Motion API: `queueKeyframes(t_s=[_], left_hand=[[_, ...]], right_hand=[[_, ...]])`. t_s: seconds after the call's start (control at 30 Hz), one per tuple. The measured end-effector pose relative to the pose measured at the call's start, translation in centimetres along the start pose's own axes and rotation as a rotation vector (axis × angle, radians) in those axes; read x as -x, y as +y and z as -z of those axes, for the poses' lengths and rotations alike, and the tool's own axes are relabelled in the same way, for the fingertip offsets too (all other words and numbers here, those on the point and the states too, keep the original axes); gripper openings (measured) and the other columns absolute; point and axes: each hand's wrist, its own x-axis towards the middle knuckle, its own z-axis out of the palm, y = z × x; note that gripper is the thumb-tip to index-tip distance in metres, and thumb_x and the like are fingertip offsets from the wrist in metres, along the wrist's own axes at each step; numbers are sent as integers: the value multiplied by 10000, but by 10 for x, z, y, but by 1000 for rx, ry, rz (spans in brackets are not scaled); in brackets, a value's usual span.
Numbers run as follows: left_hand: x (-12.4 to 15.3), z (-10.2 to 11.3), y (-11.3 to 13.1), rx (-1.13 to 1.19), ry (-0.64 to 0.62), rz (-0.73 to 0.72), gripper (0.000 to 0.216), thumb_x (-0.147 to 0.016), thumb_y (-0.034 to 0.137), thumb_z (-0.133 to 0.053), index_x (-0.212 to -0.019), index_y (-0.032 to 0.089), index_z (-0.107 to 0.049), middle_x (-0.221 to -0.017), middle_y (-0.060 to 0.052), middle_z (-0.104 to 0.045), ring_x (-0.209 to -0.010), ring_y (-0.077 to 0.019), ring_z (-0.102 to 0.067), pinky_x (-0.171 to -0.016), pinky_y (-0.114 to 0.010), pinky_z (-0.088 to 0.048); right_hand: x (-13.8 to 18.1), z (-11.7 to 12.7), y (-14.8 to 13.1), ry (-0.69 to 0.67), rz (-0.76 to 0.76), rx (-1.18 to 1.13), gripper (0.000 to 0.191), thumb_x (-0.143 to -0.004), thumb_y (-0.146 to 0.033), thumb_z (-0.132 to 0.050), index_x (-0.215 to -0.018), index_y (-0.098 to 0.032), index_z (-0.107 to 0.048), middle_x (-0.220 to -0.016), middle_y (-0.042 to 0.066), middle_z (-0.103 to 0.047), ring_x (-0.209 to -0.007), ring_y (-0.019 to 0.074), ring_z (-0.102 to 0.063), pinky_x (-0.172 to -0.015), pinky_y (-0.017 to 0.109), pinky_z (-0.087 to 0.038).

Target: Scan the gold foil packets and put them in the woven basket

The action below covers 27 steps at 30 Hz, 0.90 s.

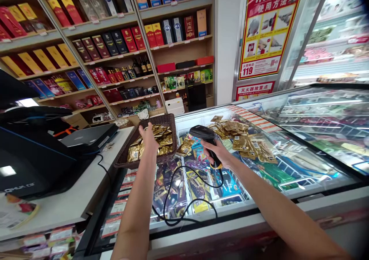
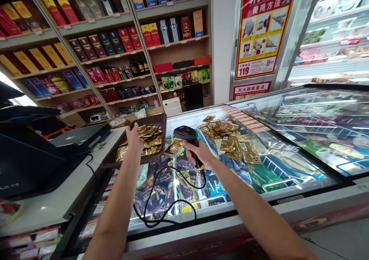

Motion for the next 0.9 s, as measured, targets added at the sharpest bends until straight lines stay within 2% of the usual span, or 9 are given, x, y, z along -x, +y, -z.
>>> queueKeyframes(t_s=[0.07,0.17,0.23,0.3,0.37,0.5,0.7,0.8,0.9], left_hand=[[20,-18,5,-38,-113,-107,520,-886,446,-634,-1357,252,-529,-1522,-72,-473,-1417,-231,-416,-1169,-360,-326],[51,-40,8,-162,-580,-275,388,-896,471,-608,-1163,195,-664,-1279,-101,-666,-1216,-241,-588,-1059,-347,-427],[67,-49,0,-309,-918,-276,401,-906,504,-576,-1135,192,-686,-1199,-104,-702,-1129,-246,-629,-984,-342,-466],[77,-53,-16,-514,-1132,-241,410,-926,510,-524,-1122,190,-688,-1178,-115,-705,-1092,-253,-642,-934,-340,-484],[81,-55,-35,-810,-1131,-204,383,-939,467,-487,-1073,169,-685,-1203,-151,-684,-1103,-276,-639,-925,-356,-482],[81,-53,-64,-1223,-920,-144,351,-891,299,-556,-1171,101,-631,-1367,-256,-563,-1298,-360,-543,-1004,-385,-423],[79,-50,-65,-1269,-894,-202,533,-887,237,-568,-1404,145,-474,-1331,-211,-548,-1174,-304,-622,-996,-358,-429],[81,-53,-63,-1241,-832,-269,668,-793,282,-714,-1391,128,-461,-1329,-198,-526,-1191,-304,-594,-1005,-352,-431],[84,-57,-61,-1162,-863,-297,707,-647,337,-843,-1262,135,-560,-1274,-174,-583,-1199,-337,-568,-974,-367,-448]], right_hand=[[-1,0,-1,20,18,-22,403,-750,-524,-797,-710,-192,-573,-481,-60,-504,-305,79,-424,-296,207,-327],[-2,0,-4,62,29,-36,451,-744,-543,-793,-629,-192,-535,-459,-55,-484,-303,77,-427,-299,208,-338],[-3,1,-7,104,29,-60,481,-742,-560,-785,-598,-193,-510,-459,-54,-479,-302,74,-428,-299,208,-339],[-4,2,-10,138,44,-98,484,-740,-569,-781,-601,-191,-513,-469,-53,-486,-303,72,-426,-299,209,-342],[-4,3,-13,156,67,-128,486,-740,-567,-781,-593,-189,-513,-465,-52,-486,-300,69,-421,-301,210,-343],[-5,2,-16,141,70,-156,502,-740,-564,-784,-569,-187,-501,-441,-53,-467,-301,73,-427,-307,213,-342],[-4,1,-15,116,62,-165,469,-743,-564,-787,-638,-194,-519,-474,-58,-498,-305,76,-434,-308,217,-330],[-4,2,-15,113,78,-169,459,-747,-548,-792,-641,-193,-522,-488,-58,-510,-309,75,-443,-317,216,-337],[-3,1,-15,106,82,-175,443,-747,-546,-793,-669,-194,-535,-497,-64,-512,-309,76,-444,-320,217,-344]])
